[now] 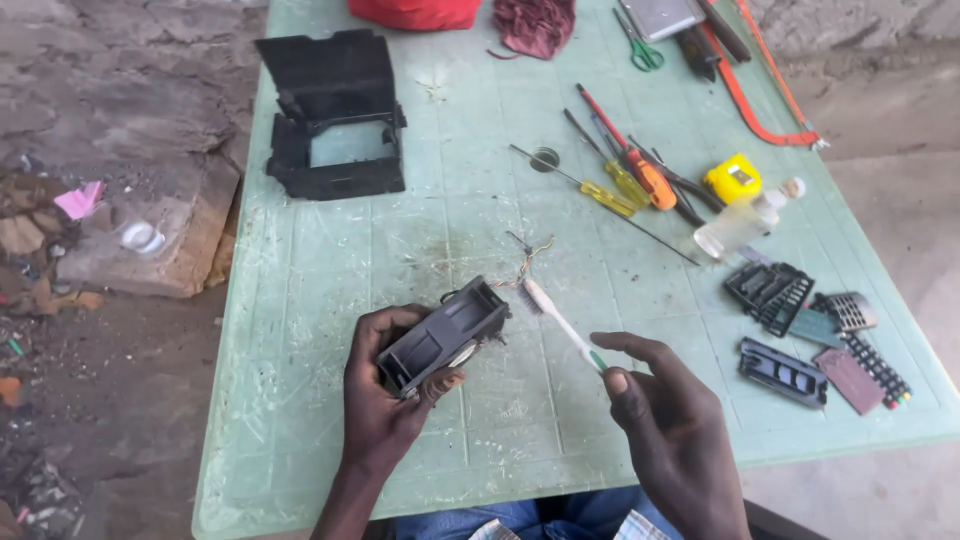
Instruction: Cleaning a small electronic cooling fan using a toothbrush to remove dust from the blades and housing.
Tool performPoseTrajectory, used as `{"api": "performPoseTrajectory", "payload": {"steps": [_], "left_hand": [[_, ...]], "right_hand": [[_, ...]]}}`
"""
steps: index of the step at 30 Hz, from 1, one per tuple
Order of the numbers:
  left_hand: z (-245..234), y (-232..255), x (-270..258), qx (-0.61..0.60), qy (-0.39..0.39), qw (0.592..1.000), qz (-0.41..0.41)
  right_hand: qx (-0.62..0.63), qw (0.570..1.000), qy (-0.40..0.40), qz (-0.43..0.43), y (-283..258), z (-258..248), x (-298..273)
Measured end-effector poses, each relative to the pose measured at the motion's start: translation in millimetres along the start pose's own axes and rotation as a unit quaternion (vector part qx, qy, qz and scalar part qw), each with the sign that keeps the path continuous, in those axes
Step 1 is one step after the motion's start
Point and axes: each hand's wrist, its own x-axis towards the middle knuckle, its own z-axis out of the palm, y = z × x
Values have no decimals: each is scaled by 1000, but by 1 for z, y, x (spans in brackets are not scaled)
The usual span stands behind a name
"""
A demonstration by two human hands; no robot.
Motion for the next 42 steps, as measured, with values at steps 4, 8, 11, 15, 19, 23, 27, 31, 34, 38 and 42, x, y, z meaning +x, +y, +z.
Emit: {"api": "performPoseTrajectory", "payload": {"steps": [4, 8, 11, 15, 19, 23, 27, 31, 34, 38, 42], "left_hand": [[2, -5, -3, 23, 5, 1000, -19], [2, -15, -8, 47, -13, 998, 43], [3, -18, -6, 59, -5, 998, 39], [-1, -15, -8, 0, -53, 994, 94], [5, -15, -5, 68, -18, 993, 92], [4, -14, -4, 34, -28, 996, 83], [7, -19, -1, 124, 1, 991, 50], [8, -23, 0, 97, 7, 994, 58], [5, -20, -1, 118, 16, 993, 15], [-5, -20, 9, 73, -48, 995, 42], [-8, -15, 7, -46, -148, 987, -42]], "right_hand": [[-102, 988, 65, -99, -15, 25, -8], [-128, 981, -28, -140, -23, 55, -27], [-120, 985, -11, -124, -18, 49, -10], [-5, 989, -98, -114, -3, 65, -40], [-93, 973, -181, -112, -12, 45, -11], [-85, 986, -135, -51, -29, 31, -15], [-151, 978, 112, -95, -52, 30, -26], [-212, 969, 19, 122, -19, 49, -24], [-111, 969, -219, 25, -26, 26, -28], [-50, 964, -247, -78, -14, -19, -21], [-231, 968, -46, -90, -18, -62, 0]]}}
